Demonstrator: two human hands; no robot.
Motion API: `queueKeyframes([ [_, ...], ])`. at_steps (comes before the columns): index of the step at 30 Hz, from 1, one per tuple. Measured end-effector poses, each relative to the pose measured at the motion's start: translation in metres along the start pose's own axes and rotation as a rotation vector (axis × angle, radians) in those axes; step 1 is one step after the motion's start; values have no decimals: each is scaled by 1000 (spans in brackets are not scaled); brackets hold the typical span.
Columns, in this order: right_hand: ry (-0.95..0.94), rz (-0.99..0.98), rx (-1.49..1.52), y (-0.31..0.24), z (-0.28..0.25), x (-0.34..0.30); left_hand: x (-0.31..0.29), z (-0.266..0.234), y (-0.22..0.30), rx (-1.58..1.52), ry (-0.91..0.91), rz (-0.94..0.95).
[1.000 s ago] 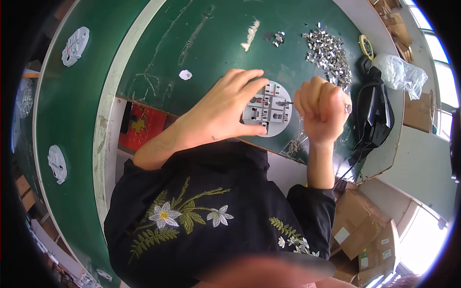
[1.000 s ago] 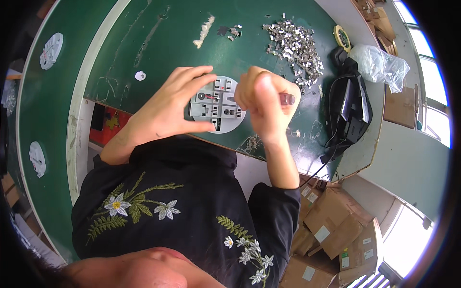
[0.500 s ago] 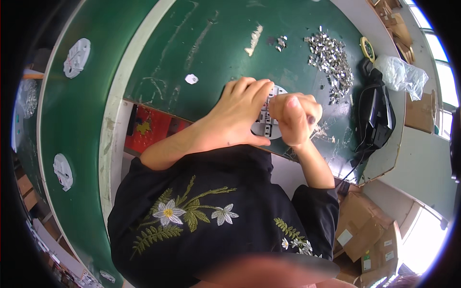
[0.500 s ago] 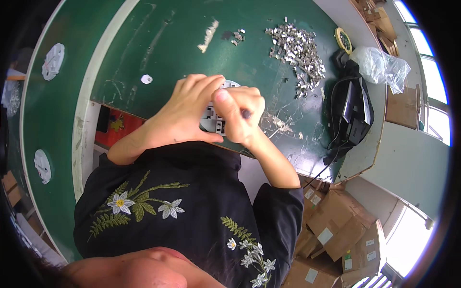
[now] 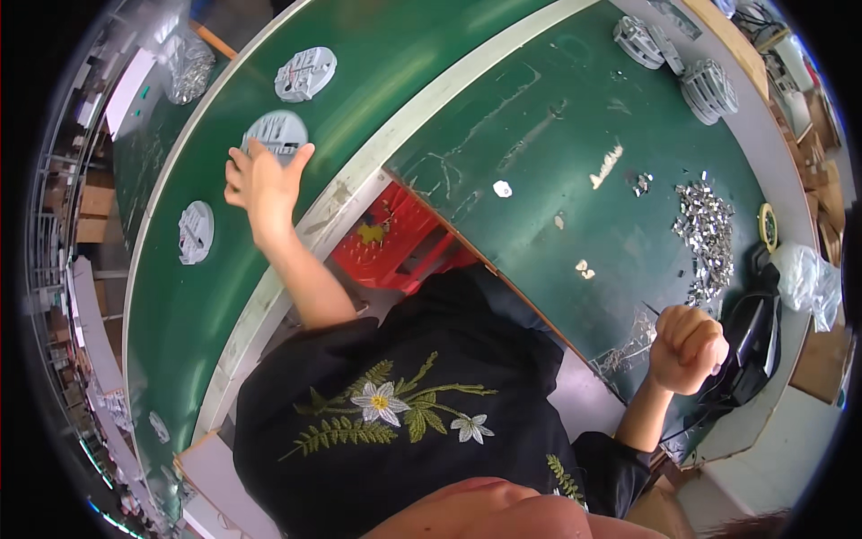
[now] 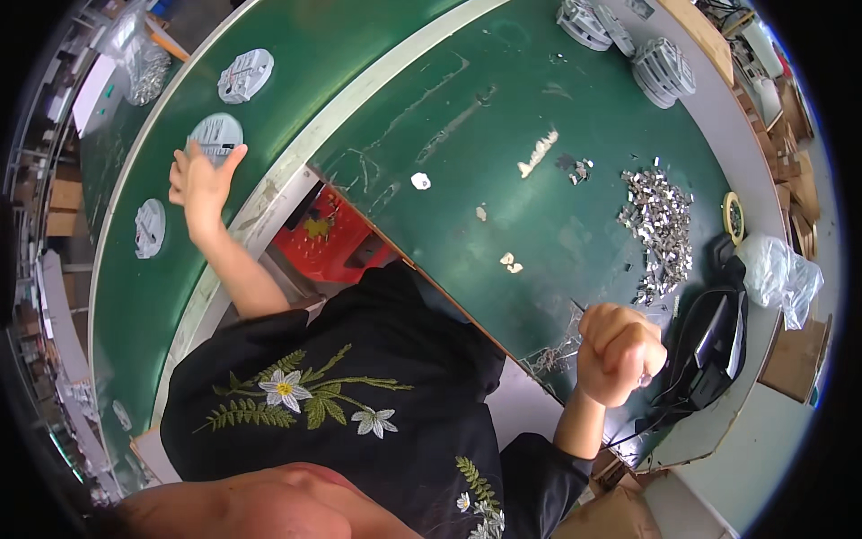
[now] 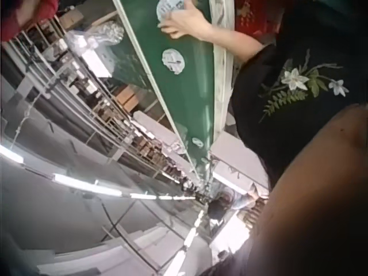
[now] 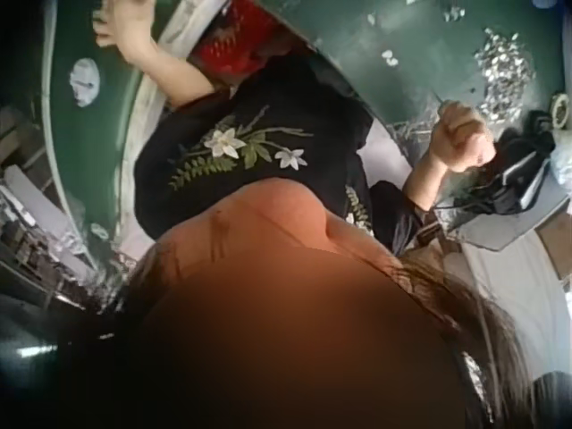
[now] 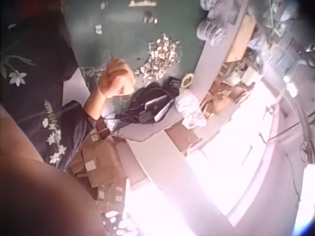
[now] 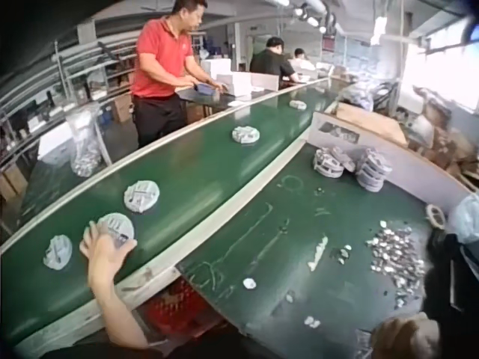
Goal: Assembling small metal components onto a circular hardware base.
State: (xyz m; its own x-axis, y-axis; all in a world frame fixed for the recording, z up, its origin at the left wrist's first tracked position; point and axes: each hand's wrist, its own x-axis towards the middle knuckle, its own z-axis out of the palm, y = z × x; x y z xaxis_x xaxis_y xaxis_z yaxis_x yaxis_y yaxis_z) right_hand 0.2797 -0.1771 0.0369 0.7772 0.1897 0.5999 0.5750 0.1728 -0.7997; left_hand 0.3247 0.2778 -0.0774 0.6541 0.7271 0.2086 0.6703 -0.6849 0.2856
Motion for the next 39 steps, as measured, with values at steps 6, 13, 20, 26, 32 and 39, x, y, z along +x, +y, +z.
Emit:
queueKeyframes([
  [6,11,41,-193,-2,-1,-3,75,18,48,-147,-117,-81],
  [13,116,212,-708,-16,-52,-15,166,49,75,-256,-291,51],
  [20,142,312,-1371,18,-112,-13,-58,-39,172,-907,-478,1254],
  [26,179,549,-1369,25,-94,-8,-148,-17,189,-781,-677,1484],
  [32,298,756,-822,5,-53,-3,-175,-5,181,-916,-739,1493],
  [39,127,946,-521,-5,-13,6,-166,-4,195,-1181,-821,1326],
])
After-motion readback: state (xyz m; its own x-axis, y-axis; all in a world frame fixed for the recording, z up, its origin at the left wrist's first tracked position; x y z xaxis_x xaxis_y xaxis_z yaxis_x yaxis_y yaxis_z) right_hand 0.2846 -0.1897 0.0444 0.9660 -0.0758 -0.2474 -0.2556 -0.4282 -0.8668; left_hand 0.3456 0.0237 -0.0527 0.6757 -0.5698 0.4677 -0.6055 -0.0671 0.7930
